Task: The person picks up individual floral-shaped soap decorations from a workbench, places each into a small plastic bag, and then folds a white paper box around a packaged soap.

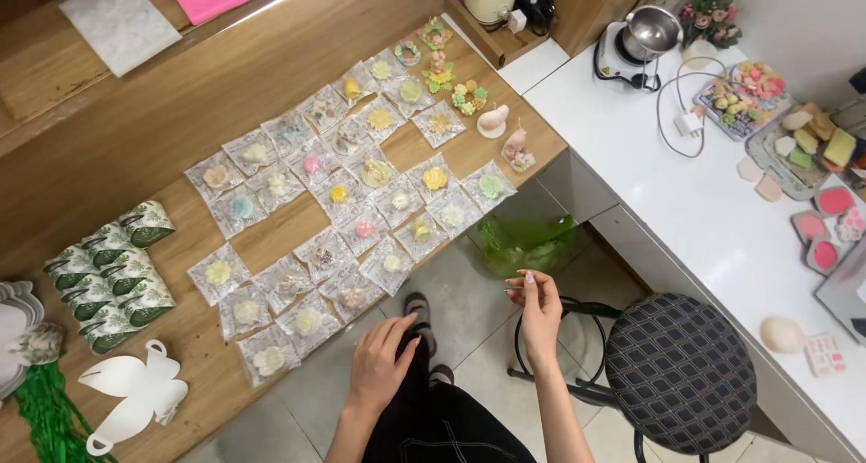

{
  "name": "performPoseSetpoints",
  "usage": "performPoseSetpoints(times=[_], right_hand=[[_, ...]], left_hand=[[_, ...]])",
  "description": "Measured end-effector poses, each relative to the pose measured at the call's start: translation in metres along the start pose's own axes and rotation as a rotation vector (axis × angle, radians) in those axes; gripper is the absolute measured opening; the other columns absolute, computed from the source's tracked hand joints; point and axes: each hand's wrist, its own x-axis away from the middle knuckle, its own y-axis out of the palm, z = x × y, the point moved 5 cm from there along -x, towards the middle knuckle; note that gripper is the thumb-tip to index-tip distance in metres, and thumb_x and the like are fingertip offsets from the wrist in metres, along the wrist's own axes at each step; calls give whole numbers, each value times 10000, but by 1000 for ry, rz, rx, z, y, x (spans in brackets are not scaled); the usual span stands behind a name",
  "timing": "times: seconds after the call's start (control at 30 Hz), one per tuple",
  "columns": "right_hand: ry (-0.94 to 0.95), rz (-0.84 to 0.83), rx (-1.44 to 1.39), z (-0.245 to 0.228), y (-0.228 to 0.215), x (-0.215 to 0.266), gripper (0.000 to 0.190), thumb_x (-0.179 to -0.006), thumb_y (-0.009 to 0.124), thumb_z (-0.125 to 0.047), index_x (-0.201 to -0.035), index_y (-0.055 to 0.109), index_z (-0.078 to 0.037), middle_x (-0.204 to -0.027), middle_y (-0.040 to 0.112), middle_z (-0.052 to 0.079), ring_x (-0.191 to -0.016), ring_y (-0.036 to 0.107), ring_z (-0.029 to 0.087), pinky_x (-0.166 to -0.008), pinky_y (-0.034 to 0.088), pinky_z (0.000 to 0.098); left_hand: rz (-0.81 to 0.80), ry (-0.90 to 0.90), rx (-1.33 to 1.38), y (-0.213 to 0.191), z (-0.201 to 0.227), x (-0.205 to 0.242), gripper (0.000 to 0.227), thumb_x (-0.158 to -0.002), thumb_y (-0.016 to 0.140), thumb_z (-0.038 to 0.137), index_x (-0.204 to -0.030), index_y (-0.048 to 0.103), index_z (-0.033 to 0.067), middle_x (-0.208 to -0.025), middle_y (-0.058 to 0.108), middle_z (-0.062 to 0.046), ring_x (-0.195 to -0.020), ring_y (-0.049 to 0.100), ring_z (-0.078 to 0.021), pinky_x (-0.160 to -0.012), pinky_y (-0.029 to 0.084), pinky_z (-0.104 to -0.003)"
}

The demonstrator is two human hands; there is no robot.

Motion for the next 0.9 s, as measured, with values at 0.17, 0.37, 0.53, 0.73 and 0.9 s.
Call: performPoseSetpoints(times=[0.17, 0.37, 0.53, 0.73, 0.9], right_hand=[[-21, -105, 70, -8, 8, -59, 240, -1076, 527, -229, -1155, 636, -30, -1010, 712, 72, -867, 671, 135, -831, 565, 311], [-44, -183, 183, -31, 4, -138, 242, -1091, 524, -217, -1167, 635, -16, -1020, 712, 81, -873, 678, 148, -816, 566, 299], [-71, -196, 142, -55, 11, -183, 256, -1121, 511, -224, -1187, 622, -3, -1042, 707, 83, -897, 671, 141, -833, 554, 291], [2, -315, 202, -56, 50, -236, 249, -1098, 508, -219, -1177, 622, -12, -1016, 716, 80, -871, 686, 141, -815, 566, 297], [5, -438, 194, -69, 83, -277, 218, -1082, 530, -184, -1176, 642, -21, -1038, 711, 73, -874, 684, 131, -802, 558, 290]], left_hand=[[12, -193, -199, 29, -33, -68, 865, -787, 800, 420, -1499, 401, 133, -1487, 450, -163, -1355, 422, -342, -1108, 320, -531], [-206, -291, -386, 89, -112, -110, 994, -794, 798, 348, -1594, 244, 144, -1646, 258, -173, -1521, 251, -337, -1207, 163, -542], [-238, -148, -405, 97, -124, -106, 866, -823, 750, 131, -1573, 317, 146, -1625, 343, -112, -1504, 306, -273, -1230, 184, -522], [-282, -115, -458, 81, -105, -143, 810, -826, 708, 62, -1551, 369, 189, -1624, 365, -65, -1516, 294, -223, -1240, 163, -528], [-106, -494, 70, 52, -35, -240, 528, -943, 712, 268, -1422, 518, 160, -1384, 616, -93, -1269, 604, -293, -1090, 466, -453]])
